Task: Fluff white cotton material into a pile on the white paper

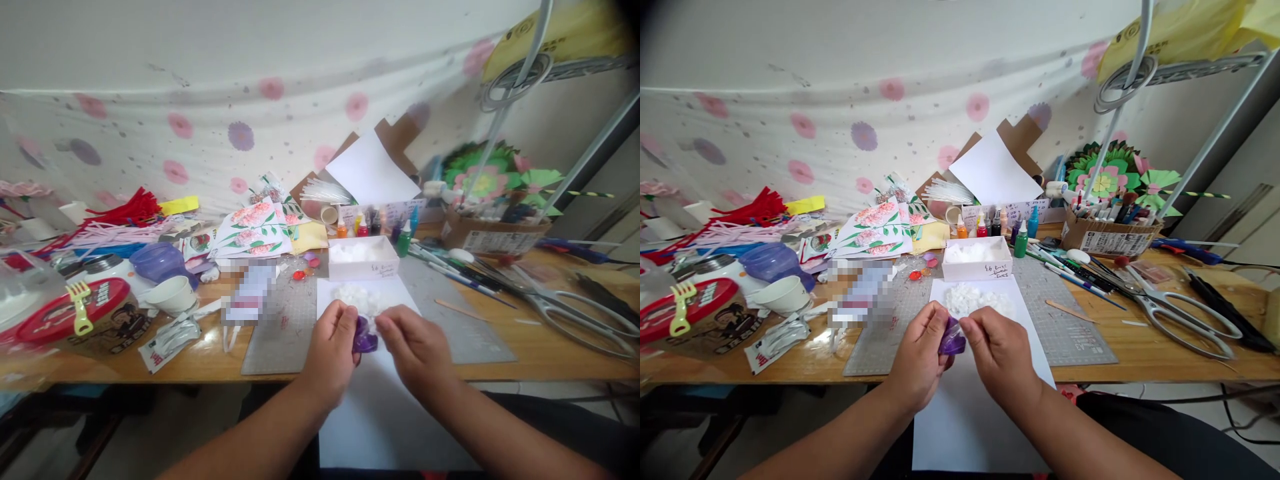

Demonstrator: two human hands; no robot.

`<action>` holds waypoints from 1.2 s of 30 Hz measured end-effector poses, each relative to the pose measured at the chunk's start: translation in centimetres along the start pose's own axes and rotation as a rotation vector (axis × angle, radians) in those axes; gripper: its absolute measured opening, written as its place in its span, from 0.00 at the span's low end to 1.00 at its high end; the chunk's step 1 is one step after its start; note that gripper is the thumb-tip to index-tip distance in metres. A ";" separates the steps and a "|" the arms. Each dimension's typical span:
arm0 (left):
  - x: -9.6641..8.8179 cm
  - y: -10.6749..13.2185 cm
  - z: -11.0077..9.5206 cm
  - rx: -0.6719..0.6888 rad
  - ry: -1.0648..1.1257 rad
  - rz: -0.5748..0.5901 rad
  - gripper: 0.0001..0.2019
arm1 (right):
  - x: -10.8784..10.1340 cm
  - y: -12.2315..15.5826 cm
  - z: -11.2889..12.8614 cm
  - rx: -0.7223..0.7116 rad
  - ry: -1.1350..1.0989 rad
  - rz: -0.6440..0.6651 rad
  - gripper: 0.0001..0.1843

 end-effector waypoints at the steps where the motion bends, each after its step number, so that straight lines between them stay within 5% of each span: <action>1: -0.2 0.0 -0.2 -0.022 0.040 0.014 0.19 | -0.3 -0.1 -0.2 0.015 -0.010 -0.024 0.14; 5: -0.6 0.1 -0.3 -0.088 0.054 0.139 0.20 | -1.1 0.0 -0.8 0.008 -0.043 -0.102 0.10; 11: 0.3 0.7 -0.1 -0.007 -0.027 0.226 0.22 | -1.2 0.3 -0.2 -0.012 -0.082 -0.091 0.13; 19: 2.0 1.5 2.2 0.136 -0.048 0.044 0.24 | -0.4 0.5 1.3 -0.050 0.034 -0.086 0.18; 24: 1.8 1.5 1.5 0.245 -0.180 0.020 0.24 | -0.1 0.1 1.0 -0.086 0.037 -0.097 0.19; 32: 0.7 0.5 0.7 -0.050 -0.113 0.182 0.26 | -0.2 -0.4 -0.3 0.026 -0.040 0.018 0.16; 36: 0.7 0.5 0.3 -0.046 -0.119 0.227 0.24 | -0.2 -0.5 -0.5 -0.008 -0.010 0.079 0.17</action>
Point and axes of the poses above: each hand's wrist, its own y-axis away from the middle knuckle, its own x-axis out of the palm, z = x × y, the point moved 1 cm from there along -y, towards the middle knuckle, and after that the axes turned 9 degrees about -z, right-handed, at the moved point
